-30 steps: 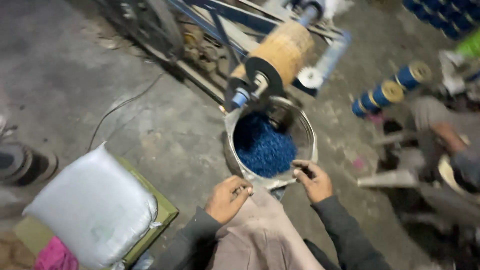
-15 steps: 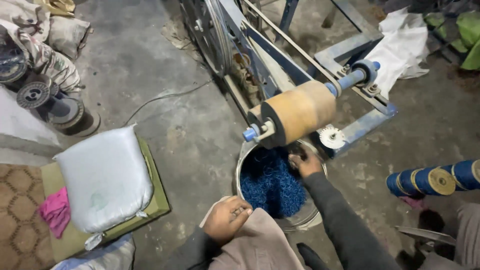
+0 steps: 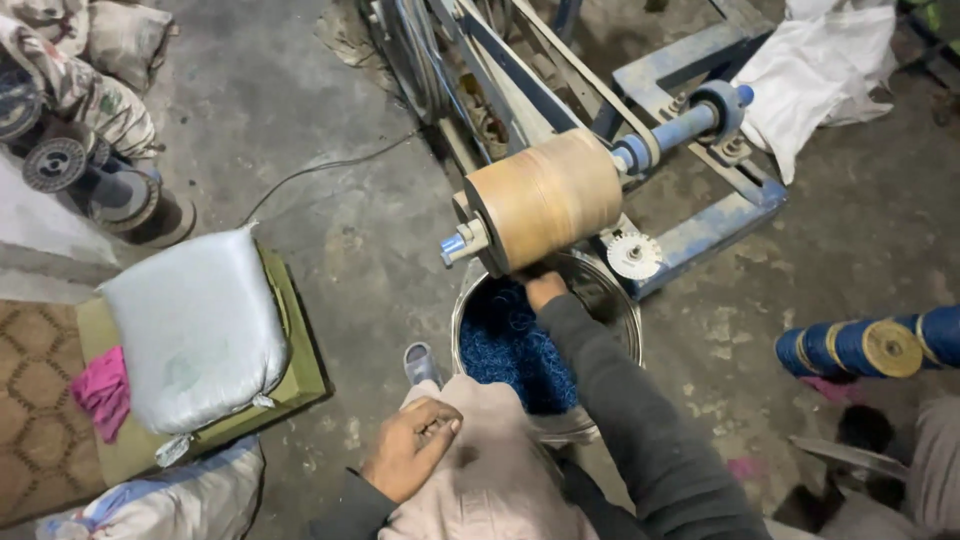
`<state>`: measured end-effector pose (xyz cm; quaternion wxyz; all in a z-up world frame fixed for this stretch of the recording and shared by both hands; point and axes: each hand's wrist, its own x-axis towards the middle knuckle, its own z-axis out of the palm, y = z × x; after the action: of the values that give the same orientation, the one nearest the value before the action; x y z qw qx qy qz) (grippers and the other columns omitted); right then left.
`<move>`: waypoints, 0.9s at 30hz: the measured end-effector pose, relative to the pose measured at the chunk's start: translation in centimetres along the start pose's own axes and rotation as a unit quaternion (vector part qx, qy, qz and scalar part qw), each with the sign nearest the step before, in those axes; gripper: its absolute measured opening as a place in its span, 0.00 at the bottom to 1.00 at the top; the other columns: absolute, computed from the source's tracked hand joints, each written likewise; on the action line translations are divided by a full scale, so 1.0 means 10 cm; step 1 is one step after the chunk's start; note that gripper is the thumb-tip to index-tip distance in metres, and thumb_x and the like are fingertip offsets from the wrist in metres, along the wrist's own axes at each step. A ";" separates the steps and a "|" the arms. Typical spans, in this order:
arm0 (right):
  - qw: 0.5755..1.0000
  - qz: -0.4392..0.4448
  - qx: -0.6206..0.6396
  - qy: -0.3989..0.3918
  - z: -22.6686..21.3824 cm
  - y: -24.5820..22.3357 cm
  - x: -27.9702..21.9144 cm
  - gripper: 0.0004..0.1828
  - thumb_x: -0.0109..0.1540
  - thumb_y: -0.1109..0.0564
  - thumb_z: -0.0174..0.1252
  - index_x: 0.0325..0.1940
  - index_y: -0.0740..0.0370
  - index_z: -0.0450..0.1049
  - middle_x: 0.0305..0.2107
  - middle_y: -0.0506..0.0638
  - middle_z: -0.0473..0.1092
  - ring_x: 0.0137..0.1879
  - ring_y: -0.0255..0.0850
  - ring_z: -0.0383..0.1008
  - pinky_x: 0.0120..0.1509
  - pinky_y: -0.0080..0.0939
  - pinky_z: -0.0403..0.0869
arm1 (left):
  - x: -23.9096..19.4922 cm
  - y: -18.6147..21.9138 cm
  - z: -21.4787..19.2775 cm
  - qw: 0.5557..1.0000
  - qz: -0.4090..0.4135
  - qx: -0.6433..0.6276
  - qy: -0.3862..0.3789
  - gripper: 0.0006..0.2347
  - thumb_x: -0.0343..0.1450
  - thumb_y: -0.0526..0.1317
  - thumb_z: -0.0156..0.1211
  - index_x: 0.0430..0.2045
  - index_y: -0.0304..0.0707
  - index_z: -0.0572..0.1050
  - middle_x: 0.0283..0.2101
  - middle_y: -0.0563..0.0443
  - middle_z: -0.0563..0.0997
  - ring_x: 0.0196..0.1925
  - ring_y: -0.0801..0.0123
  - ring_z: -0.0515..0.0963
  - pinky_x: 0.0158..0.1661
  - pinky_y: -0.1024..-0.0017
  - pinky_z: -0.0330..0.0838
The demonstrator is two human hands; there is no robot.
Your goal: Inspecting blue plastic wires by picking them from a bin and stretching them to check for defects in a workshop environment.
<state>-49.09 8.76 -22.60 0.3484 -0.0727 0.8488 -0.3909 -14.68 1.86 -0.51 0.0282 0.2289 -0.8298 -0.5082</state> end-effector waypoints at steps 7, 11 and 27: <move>0.970 0.030 0.039 -0.239 -0.11 -0.57 -1.29 0.11 0.67 0.53 0.59 0.49 0.56 0.66 0.21 0.56 0.68 0.13 0.42 0.62 0.13 0.40 0.62 | 0.30 0.02 0.00 0.996 0.067 -0.023 -0.053 0.16 0.74 0.53 0.52 0.39 0.43 0.83 0.39 0.53 0.83 0.42 0.61 0.81 0.43 0.62 0.74; 0.933 -0.150 -0.198 -0.260 -0.10 -0.47 -1.72 0.10 0.57 0.44 0.62 0.36 0.48 0.82 0.38 0.45 0.80 0.45 0.40 0.78 0.51 0.40 0.73 | 0.47 0.32 -0.16 0.991 0.111 0.007 -0.080 0.25 0.72 0.58 0.51 0.60 0.45 0.71 0.68 0.40 0.67 0.68 0.42 0.70 0.57 0.44 0.68; 0.936 -0.348 0.006 -0.054 -0.62 -0.68 -3.05 0.17 0.68 0.46 0.51 0.33 0.57 0.78 0.30 0.47 0.76 0.38 0.39 0.75 0.46 0.39 0.71 | 0.52 0.28 0.20 0.972 0.127 -0.042 -0.195 0.32 0.68 0.60 0.59 0.64 0.42 0.66 0.62 0.47 0.77 0.62 0.59 0.78 0.58 0.64 0.69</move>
<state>-31.36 20.02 1.34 0.2360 -0.3825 0.7483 -0.4879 -20.85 2.49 0.01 -0.0598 0.0166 -0.8194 -0.5699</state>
